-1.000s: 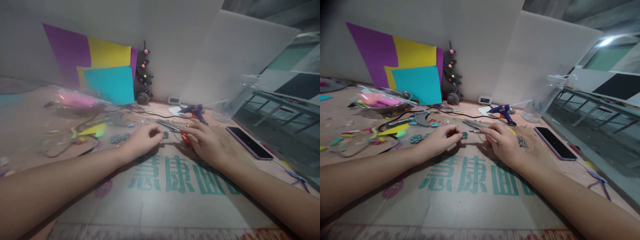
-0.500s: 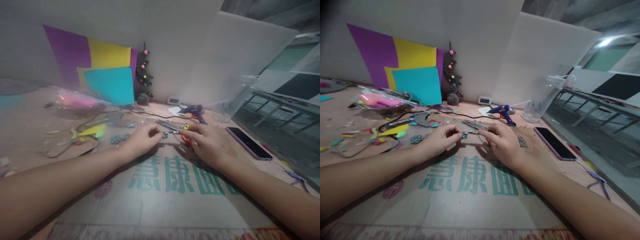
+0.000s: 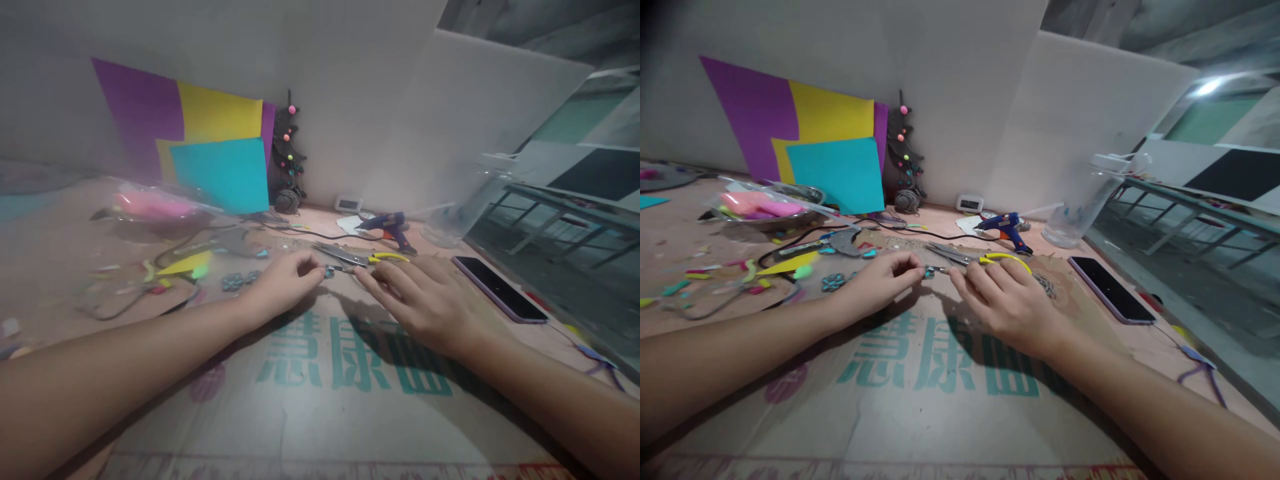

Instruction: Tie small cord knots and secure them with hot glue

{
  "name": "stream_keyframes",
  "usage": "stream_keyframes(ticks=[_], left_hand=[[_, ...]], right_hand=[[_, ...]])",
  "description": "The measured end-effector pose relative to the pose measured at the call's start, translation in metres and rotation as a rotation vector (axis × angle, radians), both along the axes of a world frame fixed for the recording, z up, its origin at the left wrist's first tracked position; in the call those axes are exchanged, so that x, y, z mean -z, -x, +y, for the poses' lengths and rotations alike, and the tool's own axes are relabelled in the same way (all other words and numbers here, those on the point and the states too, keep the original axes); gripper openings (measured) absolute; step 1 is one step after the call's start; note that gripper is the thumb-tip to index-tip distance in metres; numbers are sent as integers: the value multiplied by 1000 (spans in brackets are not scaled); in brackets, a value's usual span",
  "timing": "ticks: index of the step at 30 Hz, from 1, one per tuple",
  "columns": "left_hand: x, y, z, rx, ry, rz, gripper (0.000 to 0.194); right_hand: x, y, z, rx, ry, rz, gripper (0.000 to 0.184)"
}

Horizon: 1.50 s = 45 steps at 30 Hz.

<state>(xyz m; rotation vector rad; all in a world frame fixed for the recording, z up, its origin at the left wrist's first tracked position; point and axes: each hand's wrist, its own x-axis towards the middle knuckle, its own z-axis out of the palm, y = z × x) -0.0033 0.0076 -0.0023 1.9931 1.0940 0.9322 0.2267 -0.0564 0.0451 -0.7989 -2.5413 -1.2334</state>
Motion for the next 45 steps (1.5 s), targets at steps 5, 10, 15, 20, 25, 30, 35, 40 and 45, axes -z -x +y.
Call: stream_keyframes(ticks=[5,10,15,20,25,30,35,40,45], left_hand=[[-1,0,1,5,14,-45,16],[-1,0,1,-15,50,-56,16],[1,0,3,10,8,-64,14],[1,0,3,28,13,-45,16],[-1,-1,-1,49,73,-62,18],[-1,-3,-1,62,97,-75,19],[2,-4,1,66,84,-106,18],[2,-5,0,86,186,-154,15],[0,-4,-1,81,147,-89,17]], right_hand=[[-11,3,-10,70,55,-22,36],[-9,-1,-4,80,99,185,32],[-8,1,8,68,321,388,28],[-6,0,12,39,317,424,27],[1,2,11,153,503,770,27],[11,4,20,157,696,1059,32],[20,-5,32,140,635,1070,32],[39,-11,38,16,705,1079,29],[27,-4,28,24,786,1171,15]])
